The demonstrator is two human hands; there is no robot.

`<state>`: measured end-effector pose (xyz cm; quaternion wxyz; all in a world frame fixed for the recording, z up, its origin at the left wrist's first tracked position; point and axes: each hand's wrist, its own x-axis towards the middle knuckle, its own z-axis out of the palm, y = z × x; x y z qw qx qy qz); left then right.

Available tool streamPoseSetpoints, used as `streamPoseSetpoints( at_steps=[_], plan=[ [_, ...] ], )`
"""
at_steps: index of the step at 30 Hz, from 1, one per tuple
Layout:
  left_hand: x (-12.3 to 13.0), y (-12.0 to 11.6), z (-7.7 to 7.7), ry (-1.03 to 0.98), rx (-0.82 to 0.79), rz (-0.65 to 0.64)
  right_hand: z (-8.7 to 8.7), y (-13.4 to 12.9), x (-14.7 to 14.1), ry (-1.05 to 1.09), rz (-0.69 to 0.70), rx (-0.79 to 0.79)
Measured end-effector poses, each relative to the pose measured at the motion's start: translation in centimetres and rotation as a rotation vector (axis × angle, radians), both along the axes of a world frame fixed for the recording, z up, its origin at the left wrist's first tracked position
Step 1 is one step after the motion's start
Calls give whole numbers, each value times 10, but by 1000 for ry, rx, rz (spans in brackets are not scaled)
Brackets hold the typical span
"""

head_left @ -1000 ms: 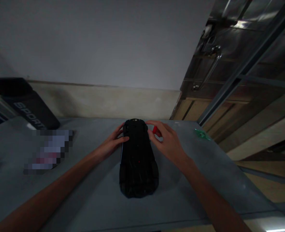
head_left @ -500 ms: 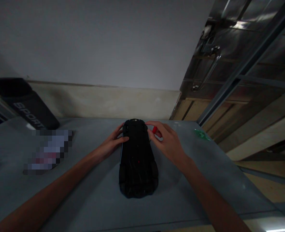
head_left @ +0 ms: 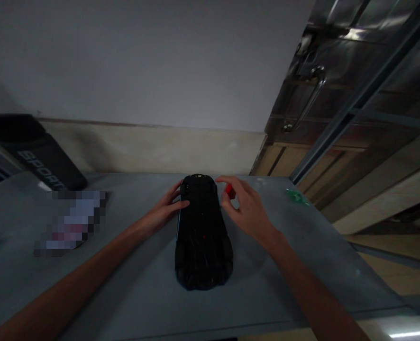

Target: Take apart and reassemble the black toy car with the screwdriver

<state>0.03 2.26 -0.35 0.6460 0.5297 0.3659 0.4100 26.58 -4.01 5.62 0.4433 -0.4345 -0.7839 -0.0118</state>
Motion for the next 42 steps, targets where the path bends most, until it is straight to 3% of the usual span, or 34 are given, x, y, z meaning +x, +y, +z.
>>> streamPoseSetpoints(
  at_steps=[4, 10, 18, 25, 32, 37, 42],
  plan=[
    [-1, 2, -3, -9, 3, -20, 4, -2, 0, 4, -13, -32],
    [-1, -1, 1, 11, -18, -8, 10, -4, 2, -101, 99, 2],
    [-6, 2, -9, 52, -1, 12, 13, -7, 3, -133, 23, 15],
    [-8, 5, -15, 38, 27, -45, 12, -6, 4, -81, -29, 57],
    [-8, 2, -10, 81, 8, -76, 15, -10, 4, -89, 60, -4],
    [-7, 1, -4, 111, 20, -82, 10, -11, 4, -21, 19, -31],
    [-6, 1, -4, 104, 26, -72, 11, -9, 6, -112, 38, 41]
  ],
)
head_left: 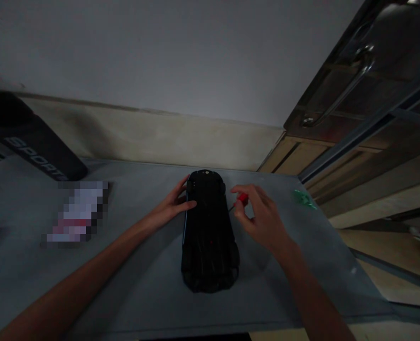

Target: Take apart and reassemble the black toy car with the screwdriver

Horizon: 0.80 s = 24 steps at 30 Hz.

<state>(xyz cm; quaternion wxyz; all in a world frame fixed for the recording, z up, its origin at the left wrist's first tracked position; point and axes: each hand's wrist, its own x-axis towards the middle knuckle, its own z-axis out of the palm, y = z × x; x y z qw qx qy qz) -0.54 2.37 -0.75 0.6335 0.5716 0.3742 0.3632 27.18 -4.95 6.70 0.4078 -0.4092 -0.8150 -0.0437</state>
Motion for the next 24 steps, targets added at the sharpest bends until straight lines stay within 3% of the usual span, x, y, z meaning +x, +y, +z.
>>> streamPoseSetpoints(
  at_steps=[6, 10, 24],
  plan=[
    [3, 0, 0, -52, -10, -7, -7, 1, -1, 75, -99, 32],
    [5, -1, 1, -40, -20, 8, -11, 3, 0, 80, -49, 10],
    [3, 1, 0, -12, 22, -23, -8, 1, -3, 111, -173, -16]
  ],
)
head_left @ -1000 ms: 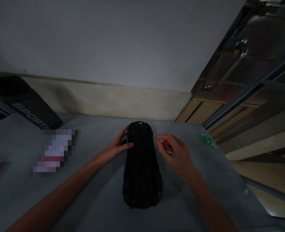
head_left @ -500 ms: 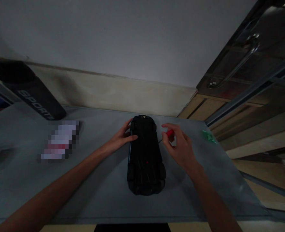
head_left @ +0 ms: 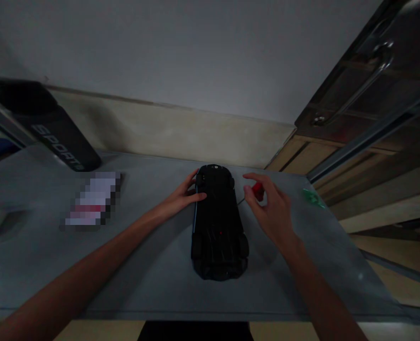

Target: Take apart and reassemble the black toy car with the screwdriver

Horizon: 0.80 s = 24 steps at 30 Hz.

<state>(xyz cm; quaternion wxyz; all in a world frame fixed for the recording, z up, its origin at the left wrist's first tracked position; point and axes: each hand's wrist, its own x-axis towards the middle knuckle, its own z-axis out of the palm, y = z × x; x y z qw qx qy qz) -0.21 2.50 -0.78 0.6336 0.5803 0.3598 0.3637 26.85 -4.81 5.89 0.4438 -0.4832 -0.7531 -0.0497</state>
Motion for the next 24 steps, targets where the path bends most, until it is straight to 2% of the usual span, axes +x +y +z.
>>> streamPoseSetpoints(
  at_steps=[2, 7, 14, 19, 24],
  plan=[
    [0, -1, 2, 1, -3, -3, 1, -1, -1, 8, -10, -7],
    [-2, -4, 6, 31, 13, -19, 3, -2, 0, -27, 82, -27],
    [-5, -10, 10, 16, -65, -8, 6, -4, 0, 15, 30, -73],
    [-7, -12, 12, -48, -147, -47, 4, -2, 9, -40, 81, -61],
    [-13, -13, 15, -67, -202, -106, -9, 2, 21, 135, -58, -35]
  ],
)
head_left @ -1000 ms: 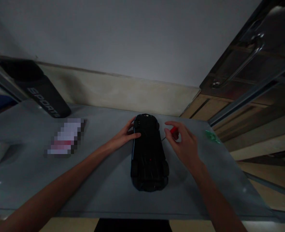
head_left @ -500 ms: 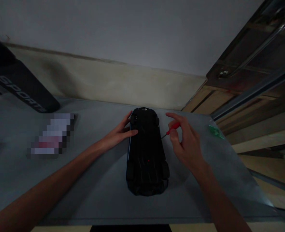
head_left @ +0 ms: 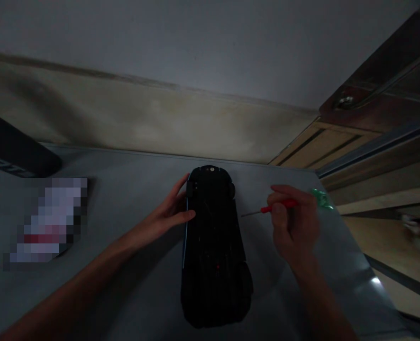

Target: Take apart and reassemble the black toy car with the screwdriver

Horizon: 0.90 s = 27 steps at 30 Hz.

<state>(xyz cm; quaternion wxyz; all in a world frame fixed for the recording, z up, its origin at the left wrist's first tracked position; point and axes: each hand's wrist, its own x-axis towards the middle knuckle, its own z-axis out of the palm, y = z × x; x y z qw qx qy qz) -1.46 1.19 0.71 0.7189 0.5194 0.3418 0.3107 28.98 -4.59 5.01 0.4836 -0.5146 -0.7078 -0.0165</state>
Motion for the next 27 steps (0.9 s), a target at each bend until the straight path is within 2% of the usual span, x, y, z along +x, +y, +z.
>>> streamPoseSetpoints(
  at_steps=[3, 5, 7, 9, 14, 19, 23, 27],
  plan=[
    [-5, 1, 4, 5, -19, -37, 4, 3, -3, 68, -43, 8],
    [-7, 2, 4, -1, -39, -42, 14, 5, -13, 43, 58, -68],
    [-8, 3, 4, -21, -58, -49, 26, 7, -25, -21, 219, -165],
    [-8, 4, 2, -53, -65, -61, 35, 8, -39, -68, 325, -201],
    [-5, 4, -4, -113, -74, -61, 43, 12, -63, -122, 430, -202],
    [-3, 5, -6, -154, -44, -57, 45, 22, -73, -210, 535, -193],
    [-3, 5, 3, -111, -38, -58, 53, 24, -73, -318, 559, -206],
    [-2, 4, 6, -128, -5, -37, 70, 22, -82, -427, 507, -312]
  ],
)
